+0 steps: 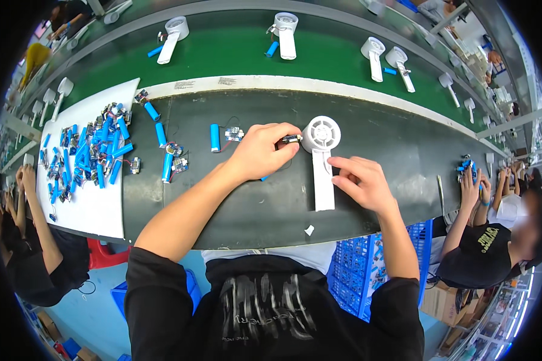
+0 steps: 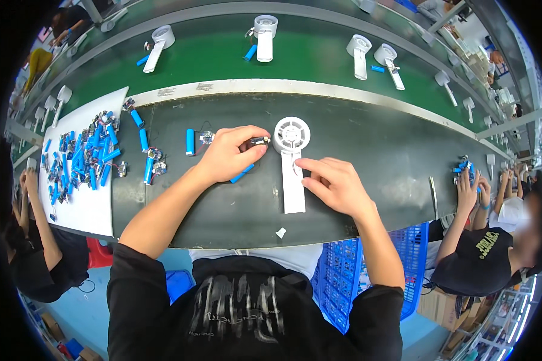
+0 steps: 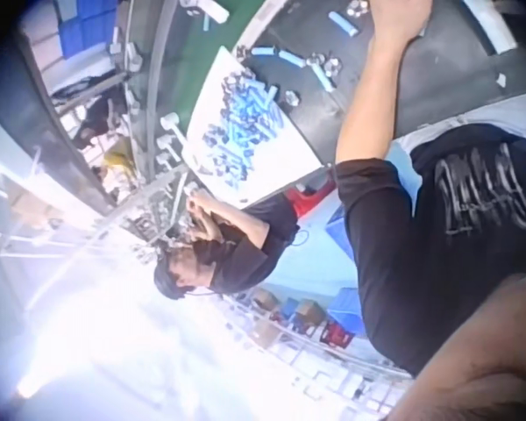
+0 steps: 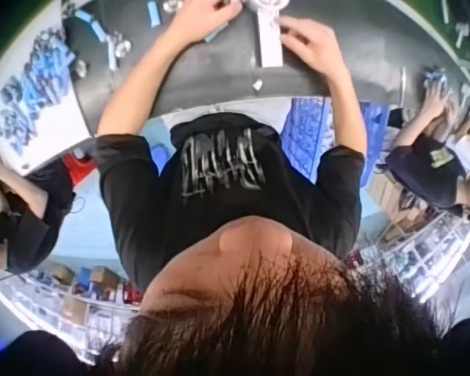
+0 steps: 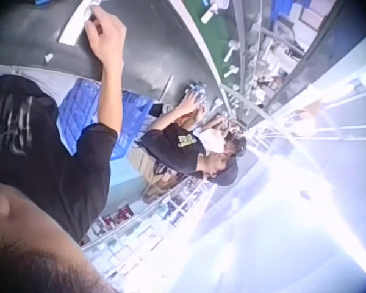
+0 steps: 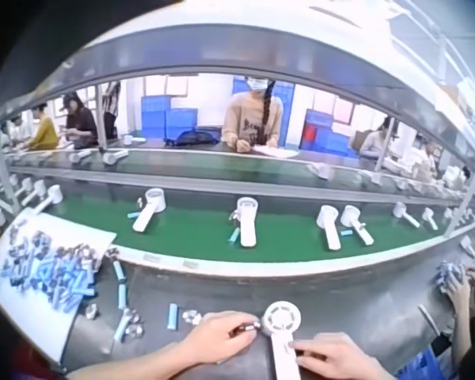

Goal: Assembling internal components including the PCB and battery into handheld fan housings on a factory production line.

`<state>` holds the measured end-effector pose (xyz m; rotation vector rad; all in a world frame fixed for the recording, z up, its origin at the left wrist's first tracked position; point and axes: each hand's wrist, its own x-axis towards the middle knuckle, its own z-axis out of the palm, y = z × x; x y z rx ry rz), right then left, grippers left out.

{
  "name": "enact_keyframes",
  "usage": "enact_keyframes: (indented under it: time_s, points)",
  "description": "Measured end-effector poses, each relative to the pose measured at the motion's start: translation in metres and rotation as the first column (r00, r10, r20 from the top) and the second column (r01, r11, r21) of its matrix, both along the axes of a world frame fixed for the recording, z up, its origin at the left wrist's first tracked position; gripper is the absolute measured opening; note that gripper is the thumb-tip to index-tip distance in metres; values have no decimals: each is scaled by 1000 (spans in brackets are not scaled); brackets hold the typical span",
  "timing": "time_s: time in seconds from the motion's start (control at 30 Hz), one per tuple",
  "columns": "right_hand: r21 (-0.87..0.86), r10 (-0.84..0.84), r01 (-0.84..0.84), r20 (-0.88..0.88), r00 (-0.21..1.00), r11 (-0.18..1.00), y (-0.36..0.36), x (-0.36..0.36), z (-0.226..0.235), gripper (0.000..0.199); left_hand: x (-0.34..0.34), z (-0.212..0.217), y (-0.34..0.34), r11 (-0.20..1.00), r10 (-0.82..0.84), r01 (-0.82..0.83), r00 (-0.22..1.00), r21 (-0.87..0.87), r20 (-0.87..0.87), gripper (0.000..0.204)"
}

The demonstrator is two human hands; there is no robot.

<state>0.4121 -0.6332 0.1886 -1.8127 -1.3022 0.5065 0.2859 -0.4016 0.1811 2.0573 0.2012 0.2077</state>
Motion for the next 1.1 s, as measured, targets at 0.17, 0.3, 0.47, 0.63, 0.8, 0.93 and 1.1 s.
enact_keyframes:
  time_s: [0.17,0.3,0.47,0.63,0.8,0.93,1.1]
  points:
    - [22,166,-170,127,978,985,23,11,0,25,-2,-6,-4,999,-18,20,998,-38,57,23]
    - [-93,253,-239,212,944,967,29,2,13,28,-1,-10,-2,999,-9,12,997,-38,72,23]
    - [-65,183,-172,219,959,983,35,-11,14,44,-4,-1,3,999,-37,37,998,12,41,22]
    - [-51,93,-83,224,970,995,29,-11,-6,44,-3,-20,-2,988,-149,139,976,66,161,26]
    - [-141,41,-15,181,983,990,24,-21,7,23,3,-20,-17,983,-169,180,943,-14,287,17]
    - [-38,184,-185,401,897,982,36,-19,7,18,-4,-20,-17,981,-183,192,932,0,313,17]
    - [40,98,-129,446,890,991,30,-16,6,12,-2,-16,-12,987,-143,158,942,-27,302,20]
